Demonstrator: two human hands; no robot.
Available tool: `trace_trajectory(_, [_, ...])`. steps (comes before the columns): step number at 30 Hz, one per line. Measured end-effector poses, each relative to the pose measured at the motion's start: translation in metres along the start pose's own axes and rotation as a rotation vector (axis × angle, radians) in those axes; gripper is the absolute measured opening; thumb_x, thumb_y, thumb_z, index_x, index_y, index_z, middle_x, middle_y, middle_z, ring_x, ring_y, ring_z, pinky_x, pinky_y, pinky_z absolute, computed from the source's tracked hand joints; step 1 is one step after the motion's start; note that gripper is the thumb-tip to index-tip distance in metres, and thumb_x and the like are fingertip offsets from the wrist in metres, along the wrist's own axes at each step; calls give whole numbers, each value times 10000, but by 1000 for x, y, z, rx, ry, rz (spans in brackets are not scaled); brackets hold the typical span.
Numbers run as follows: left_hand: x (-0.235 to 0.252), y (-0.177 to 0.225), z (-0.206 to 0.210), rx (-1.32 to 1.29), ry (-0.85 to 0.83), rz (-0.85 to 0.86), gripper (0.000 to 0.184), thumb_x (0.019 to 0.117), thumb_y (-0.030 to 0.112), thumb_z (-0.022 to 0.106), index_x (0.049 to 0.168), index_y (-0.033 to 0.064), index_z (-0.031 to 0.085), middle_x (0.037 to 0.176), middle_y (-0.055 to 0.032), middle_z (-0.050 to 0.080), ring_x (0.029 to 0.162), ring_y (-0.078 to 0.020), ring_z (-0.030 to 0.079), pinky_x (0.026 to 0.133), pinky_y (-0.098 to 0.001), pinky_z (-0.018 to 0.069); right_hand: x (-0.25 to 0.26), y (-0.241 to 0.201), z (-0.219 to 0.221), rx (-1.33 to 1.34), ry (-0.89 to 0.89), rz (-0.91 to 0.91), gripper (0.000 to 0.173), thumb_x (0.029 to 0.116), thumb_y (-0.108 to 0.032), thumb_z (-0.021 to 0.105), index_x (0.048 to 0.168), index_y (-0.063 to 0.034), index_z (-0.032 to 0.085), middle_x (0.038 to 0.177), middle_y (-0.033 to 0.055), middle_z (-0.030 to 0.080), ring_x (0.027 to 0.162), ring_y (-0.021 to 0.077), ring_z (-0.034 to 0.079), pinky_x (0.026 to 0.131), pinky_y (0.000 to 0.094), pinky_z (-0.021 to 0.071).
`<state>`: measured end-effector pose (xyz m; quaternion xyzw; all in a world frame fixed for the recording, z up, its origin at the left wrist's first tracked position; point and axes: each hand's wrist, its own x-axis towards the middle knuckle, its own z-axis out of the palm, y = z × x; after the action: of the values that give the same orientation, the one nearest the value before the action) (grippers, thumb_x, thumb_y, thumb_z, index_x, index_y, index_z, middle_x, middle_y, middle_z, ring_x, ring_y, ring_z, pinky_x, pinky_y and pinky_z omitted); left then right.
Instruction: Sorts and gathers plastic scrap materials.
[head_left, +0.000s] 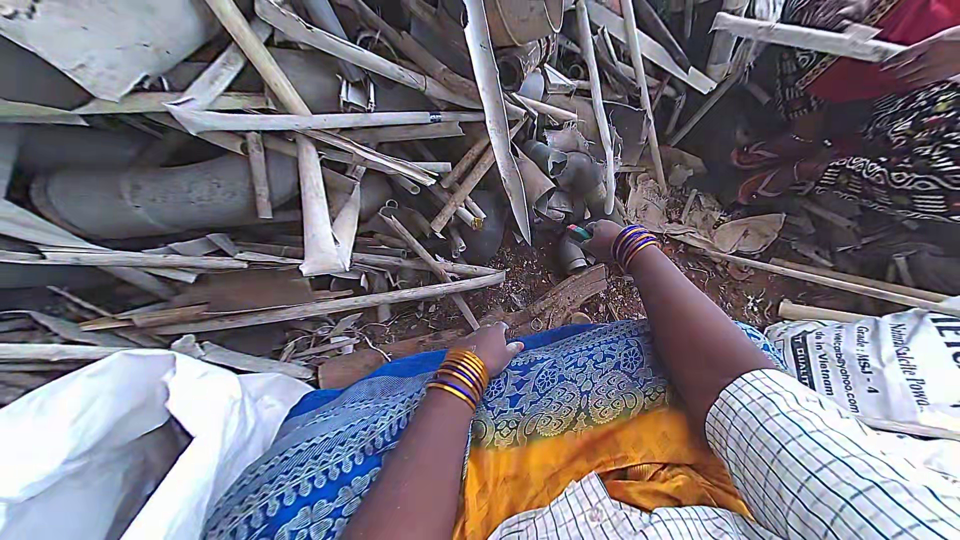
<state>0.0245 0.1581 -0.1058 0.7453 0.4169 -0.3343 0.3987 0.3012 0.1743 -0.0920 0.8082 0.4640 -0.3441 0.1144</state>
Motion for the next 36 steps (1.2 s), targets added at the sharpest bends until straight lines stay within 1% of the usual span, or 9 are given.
trace_trajectory(5, [4, -5, 2, -6, -2, 0, 628, 1085, 448, 486, 1546, 30, 401, 1460, -226, 549, 1382, -356, 519, 1151, -556, 381, -20, -7, -22, -126, -36, 39, 359, 1045, -188, 556, 1243, 105, 620, 1280, 308, 618, 1241, 429, 592, 1017, 621, 435])
trace_trajectory(7, [6, -6, 2, 7, -6, -7, 634, 1084, 457, 482, 1551, 36, 399, 1473, -226, 540, 1394, -354, 511, 1156, -554, 379, -28, -4, -24, -190, -84, 27, 315, 1024, -219, 612, 1097, 78, 688, 1133, 275, 671, 1088, 406, 644, 927, 618, 464])
trace_trajectory(9, [6, -5, 1, 11, -2, -3, 626, 1085, 448, 485, 1546, 32, 405, 1464, -232, 546, 1387, -363, 517, 1156, -553, 381, -36, -5, -20, -238, -127, 39, 268, 987, -213, 663, 1028, 46, 715, 1026, 229, 689, 956, 362, 662, 856, 575, 497])
trace_trajectory(14, [1, 5, 4, 24, 2, 12, 619, 1090, 441, 475, 1548, 31, 400, 1476, -255, 528, 1399, -388, 501, 1150, -569, 380, -39, -21, 12, -377, -184, 160, 447, 974, -347, 683, 1036, 96, 686, 1163, 286, 671, 1135, 436, 642, 932, 651, 474])
trace_trajectory(19, [0, 8, 6, 47, 3, 9, 625, 1088, 449, 475, 1551, 36, 398, 1491, -252, 516, 1408, -386, 493, 1151, -576, 378, -25, 13, 20, -328, -130, 182, 322, 931, -261, 697, 946, 60, 708, 1059, 267, 690, 1030, 438, 658, 838, 677, 474])
trace_trajectory(23, [-2, 8, 5, 40, 10, 16, 634, 1088, 450, 475, 1554, 30, 389, 1504, -258, 498, 1415, -385, 485, 1156, -577, 370, -31, 25, 9, -291, -82, 270, 310, 968, -240, 657, 1007, 64, 707, 1134, 284, 677, 1097, 448, 647, 879, 679, 478])
trace_trajectory(27, [2, 9, 5, 40, 6, 21, 634, 1086, 452, 478, 1547, 24, 398, 1502, -250, 504, 1420, -381, 478, 1161, -572, 366, -25, 23, 27, -258, -83, 238, 430, 1032, -312, 594, 1204, 78, 652, 1291, 292, 630, 1221, 453, 604, 969, 681, 443])
trace_trajectory(31, [1, 11, 2, 38, -1, 28, 620, 1087, 449, 478, 1539, 31, 411, 1482, -246, 526, 1408, -379, 493, 1154, -570, 376, -4, 33, 58, -251, -176, 188, 335, 1053, -164, 518, 1191, 118, 637, 1321, 301, 613, 1270, 436, 586, 1020, 637, 444])
trace_trajectory(36, [4, 14, 0, 39, -28, 35, 639, 1086, 462, 469, 1549, 29, 394, 1511, -236, 498, 1425, -368, 476, 1159, -571, 371, -9, 23, 41, -246, -90, 196, 300, 1024, -163, 571, 1121, 104, 665, 1259, 295, 644, 1213, 439, 619, 967, 652, 471])
